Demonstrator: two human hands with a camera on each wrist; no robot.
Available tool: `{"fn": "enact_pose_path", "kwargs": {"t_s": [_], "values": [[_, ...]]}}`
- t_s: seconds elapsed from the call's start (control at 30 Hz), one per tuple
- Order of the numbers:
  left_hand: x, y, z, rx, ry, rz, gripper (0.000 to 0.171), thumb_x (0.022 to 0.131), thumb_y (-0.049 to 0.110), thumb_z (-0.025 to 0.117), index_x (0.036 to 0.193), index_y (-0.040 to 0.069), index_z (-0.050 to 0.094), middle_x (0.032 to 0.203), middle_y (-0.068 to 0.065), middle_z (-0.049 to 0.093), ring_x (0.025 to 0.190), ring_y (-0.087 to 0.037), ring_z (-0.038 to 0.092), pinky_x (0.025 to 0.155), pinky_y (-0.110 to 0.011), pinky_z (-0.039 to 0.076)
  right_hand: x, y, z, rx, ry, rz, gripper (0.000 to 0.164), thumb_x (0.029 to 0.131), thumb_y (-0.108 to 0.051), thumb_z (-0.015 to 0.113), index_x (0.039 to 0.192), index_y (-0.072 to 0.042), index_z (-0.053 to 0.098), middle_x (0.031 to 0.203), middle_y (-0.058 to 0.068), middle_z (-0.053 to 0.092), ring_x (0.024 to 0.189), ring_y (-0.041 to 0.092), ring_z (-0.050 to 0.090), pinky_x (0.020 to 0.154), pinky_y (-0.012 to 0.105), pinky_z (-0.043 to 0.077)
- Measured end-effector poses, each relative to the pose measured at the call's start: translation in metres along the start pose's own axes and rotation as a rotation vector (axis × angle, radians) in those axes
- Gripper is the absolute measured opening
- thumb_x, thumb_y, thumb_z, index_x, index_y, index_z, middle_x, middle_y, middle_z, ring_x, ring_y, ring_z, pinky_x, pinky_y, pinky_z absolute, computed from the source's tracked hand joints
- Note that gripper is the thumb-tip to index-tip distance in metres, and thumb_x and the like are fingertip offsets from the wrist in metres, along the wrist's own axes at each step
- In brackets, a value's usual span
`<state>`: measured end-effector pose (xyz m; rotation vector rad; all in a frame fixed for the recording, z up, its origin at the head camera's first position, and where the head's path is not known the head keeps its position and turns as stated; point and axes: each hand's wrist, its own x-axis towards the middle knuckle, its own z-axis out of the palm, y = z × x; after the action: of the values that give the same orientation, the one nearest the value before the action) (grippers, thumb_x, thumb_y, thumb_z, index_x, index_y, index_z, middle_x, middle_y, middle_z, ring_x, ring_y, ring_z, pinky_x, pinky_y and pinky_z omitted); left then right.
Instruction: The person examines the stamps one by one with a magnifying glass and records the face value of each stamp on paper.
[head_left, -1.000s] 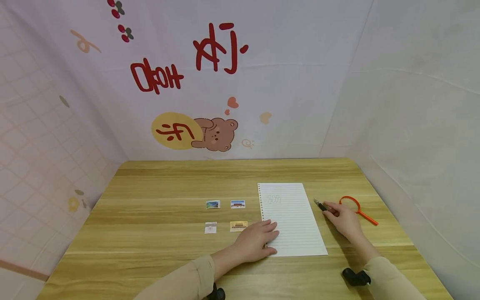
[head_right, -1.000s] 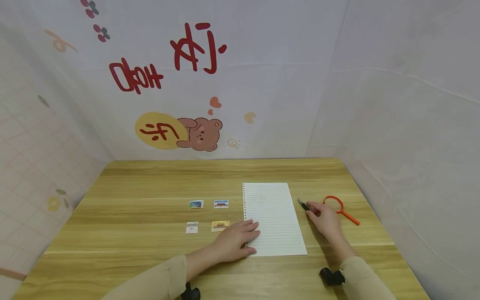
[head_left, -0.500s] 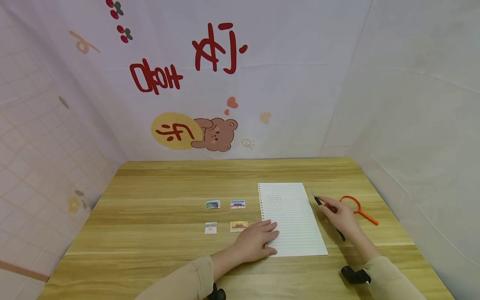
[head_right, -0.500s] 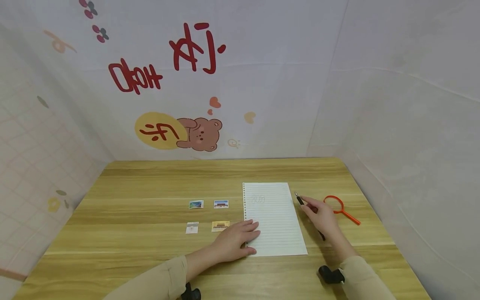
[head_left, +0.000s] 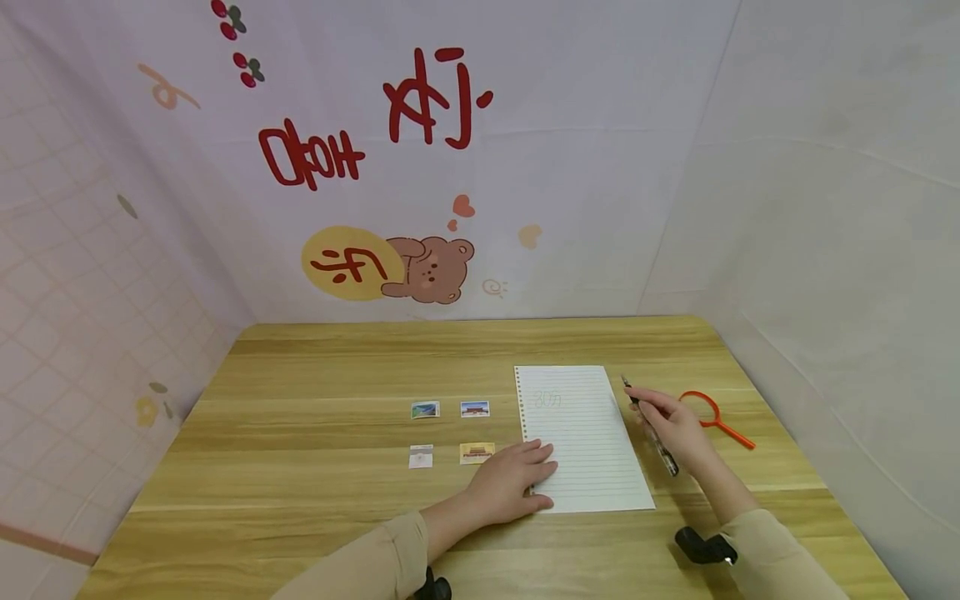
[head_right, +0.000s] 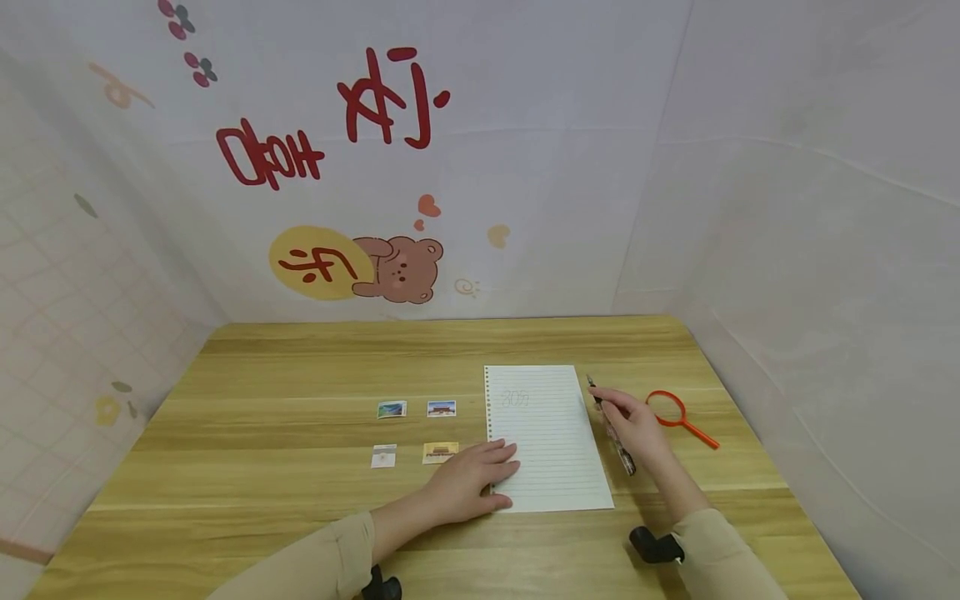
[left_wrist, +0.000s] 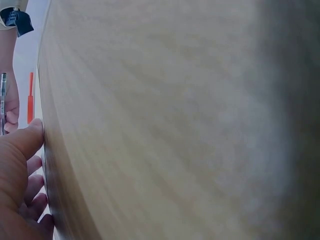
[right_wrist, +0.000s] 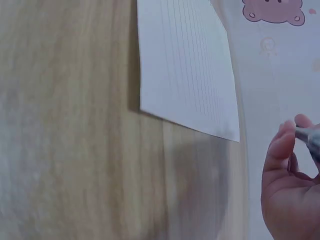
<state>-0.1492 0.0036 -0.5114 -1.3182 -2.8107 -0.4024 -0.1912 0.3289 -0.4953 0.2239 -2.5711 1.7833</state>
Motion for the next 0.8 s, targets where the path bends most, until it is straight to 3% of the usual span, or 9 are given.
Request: {"fn": "enact_pose_path", "kwargs": {"t_s": [0.2,0.37,0.6,0.8], "values": [[0.0,0.001,-0.001,-0.003,-0.001,0.002,0.054,0.093,0.043,0.067,0.139,0.016,0.06,0.148,-0.003,0.049,0.14,-0.018,0.039,0.113,-0.031,0.031,0.002,-0.003,0.002,0.292,-0.078,-0.07,0.043,0.105,-0.002,0.044,0.144,0.014,0.038,0.111,0.004,0.065,0.096,0.015,0.066,0.084,0.032,0.056],[0.0,0.001,-0.002,-0.001,0.003,0.004,0.054,0.093,0.043,0.067,0.138,0.016,0.061,0.148,-0.003,0.049,0.14,-0.018,0.039,0.113,-0.031,0.031,0.005,-0.005,0.007,0.465,-0.089,-0.139,0.045,0.1,0.006,0.049,0.143,0.015,0.037,0.105,0.002,0.064,0.095,0.01,0.066,0.088,0.028,0.054],[0.001,0.001,-0.001,-0.011,-0.013,-0.003,0.054,0.093,0.043,0.066,0.139,0.016,0.06,0.149,-0.002,0.048,0.141,-0.018,0.038,0.113,-0.031,0.031,0.013,-0.005,0.015,0.355,0.078,-0.068,0.036,0.1,-0.006,0.058,0.131,0.011,0.056,0.093,-0.001,0.069,0.083,0.009,0.067,0.077,0.026,0.057],[0.001,0.0,-0.002,-0.004,-0.011,-0.001,0.054,0.093,0.044,0.066,0.14,0.017,0.06,0.149,-0.002,0.048,0.14,-0.019,0.039,0.113,-0.031,0.031,0.024,-0.001,0.019,0.321,0.074,-0.051,0.04,0.096,-0.006,0.064,0.127,0.019,0.054,0.096,0.006,0.073,0.082,0.007,0.069,0.075,0.025,0.057]]}}
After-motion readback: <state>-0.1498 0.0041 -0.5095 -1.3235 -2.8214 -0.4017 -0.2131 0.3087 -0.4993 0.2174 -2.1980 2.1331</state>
